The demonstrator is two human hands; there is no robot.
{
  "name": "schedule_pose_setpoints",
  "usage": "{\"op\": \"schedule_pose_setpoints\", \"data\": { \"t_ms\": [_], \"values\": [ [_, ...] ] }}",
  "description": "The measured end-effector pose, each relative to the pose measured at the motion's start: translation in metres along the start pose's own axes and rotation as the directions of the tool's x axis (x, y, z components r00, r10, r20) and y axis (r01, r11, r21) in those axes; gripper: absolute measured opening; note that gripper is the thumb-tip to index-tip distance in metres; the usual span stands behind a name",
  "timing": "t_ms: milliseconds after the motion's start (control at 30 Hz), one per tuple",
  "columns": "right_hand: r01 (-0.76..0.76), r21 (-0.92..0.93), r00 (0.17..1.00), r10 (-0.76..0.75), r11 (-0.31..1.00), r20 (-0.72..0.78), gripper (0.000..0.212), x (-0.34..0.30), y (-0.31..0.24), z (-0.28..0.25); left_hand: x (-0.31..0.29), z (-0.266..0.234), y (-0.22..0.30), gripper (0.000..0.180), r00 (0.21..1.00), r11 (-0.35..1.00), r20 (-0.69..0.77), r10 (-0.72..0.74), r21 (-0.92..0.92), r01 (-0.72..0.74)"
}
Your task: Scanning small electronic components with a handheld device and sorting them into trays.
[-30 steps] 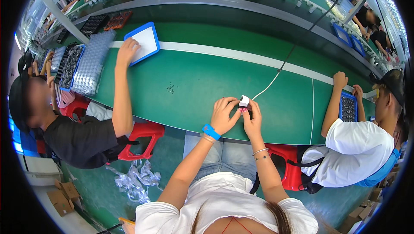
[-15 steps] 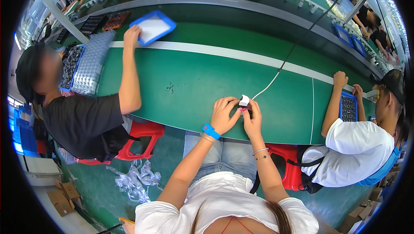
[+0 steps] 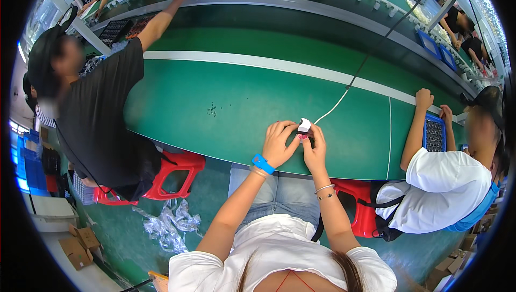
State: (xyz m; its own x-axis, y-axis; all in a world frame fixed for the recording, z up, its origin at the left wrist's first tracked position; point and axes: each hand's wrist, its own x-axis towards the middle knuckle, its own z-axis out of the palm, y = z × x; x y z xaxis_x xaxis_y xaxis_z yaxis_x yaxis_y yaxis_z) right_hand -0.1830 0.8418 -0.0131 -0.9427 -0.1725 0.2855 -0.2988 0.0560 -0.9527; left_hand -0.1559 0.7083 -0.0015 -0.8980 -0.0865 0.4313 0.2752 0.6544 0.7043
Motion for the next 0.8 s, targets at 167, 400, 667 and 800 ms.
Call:
{"op": "schedule_pose_setpoints", "data": {
  "t_ms": [167, 400, 667, 800],
  "values": [
    [-0.003, 0.001, 1.0, 0.003, 1.0, -0.003, 0.037, 0.0001, 0.0002, 0.0001, 0.0005, -0.0001, 0.0005, 0.028, 1.0, 1.0, -0.005, 0.001, -0.005, -0.001],
    [-0.008, -0.007, 1.0, 0.008, 1.0, -0.006, 0.038, 0.0006, 0.0019, -0.001, 0.0016, 0.0003, 0.0016, 0.028, 1.0, 1.0, -0.001, -0.003, -0.005, 0.003],
    [-0.005, -0.006, 1.0, 0.005, 1.0, -0.005, 0.038, 0.0011, 0.0027, -0.001, 0.0022, 0.0013, 0.0011, 0.028, 1.0, 1.0, -0.007, 0.002, -0.002, -0.002],
    [-0.005, -0.007, 1.0, 0.005, 1.0, 0.0, 0.038, 0.0016, 0.0007, -0.0021, 0.0026, 0.0012, 0.0025, 0.028, 1.0, 1.0, -0.012, 0.009, 0.005, -0.009]
  ]
}}
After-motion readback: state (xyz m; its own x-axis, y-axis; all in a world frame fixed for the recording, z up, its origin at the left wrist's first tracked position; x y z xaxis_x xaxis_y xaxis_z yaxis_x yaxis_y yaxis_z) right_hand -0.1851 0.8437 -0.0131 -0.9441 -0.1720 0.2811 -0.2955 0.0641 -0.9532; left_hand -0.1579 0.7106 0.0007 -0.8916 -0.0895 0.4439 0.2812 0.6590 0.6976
